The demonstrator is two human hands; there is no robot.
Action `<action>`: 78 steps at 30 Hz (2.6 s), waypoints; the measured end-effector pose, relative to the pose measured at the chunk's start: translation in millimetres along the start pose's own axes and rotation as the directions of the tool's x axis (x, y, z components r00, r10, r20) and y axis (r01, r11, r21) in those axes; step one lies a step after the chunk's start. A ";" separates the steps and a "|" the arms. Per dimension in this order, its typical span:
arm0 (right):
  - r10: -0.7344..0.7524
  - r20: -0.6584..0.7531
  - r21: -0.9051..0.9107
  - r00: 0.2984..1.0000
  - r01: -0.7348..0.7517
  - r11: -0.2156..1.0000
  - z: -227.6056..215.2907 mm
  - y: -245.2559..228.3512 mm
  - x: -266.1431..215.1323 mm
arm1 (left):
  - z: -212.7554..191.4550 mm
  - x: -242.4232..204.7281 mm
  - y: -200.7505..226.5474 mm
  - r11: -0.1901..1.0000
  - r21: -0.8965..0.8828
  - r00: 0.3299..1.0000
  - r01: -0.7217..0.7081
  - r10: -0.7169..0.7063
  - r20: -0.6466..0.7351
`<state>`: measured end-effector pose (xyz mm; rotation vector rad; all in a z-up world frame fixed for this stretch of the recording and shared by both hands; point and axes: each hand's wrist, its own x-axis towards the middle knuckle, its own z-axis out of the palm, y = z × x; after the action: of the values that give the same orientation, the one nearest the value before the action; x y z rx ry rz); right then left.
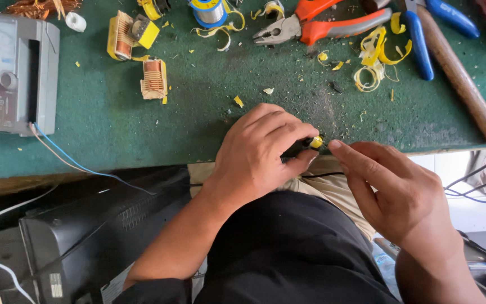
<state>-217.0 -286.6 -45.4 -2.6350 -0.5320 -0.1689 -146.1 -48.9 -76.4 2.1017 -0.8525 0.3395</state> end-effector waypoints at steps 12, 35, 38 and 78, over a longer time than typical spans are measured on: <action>-0.066 0.006 0.007 0.998 0.066 0.998 -2.1 -4.3 4.6 | -2.3 3.6 3.8 1.000 0.004 1.000 -0.022 0.022 0.015; -0.044 0.234 -0.349 0.971 0.126 0.928 -42.6 -25.0 26.7 | 3.1 3.3 3.2 0.996 -0.055 0.998 0.063 -0.063 -0.001; -0.012 0.214 -0.337 0.977 0.085 0.937 -42.9 -27.7 27.9 | 6.3 2.0 0.3 0.997 -0.053 0.999 0.054 -0.054 0.005; -0.018 -0.167 0.450 0.986 0.092 0.888 9.4 -17.5 5.8 | 1.1 -22.5 16.6 0.427 -0.884 0.906 0.190 -0.422 -0.009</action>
<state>-218.3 -265.9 -45.6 -2.1270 -0.5198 -0.2366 -174.0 -46.7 -78.6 1.1425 -0.3206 -0.0778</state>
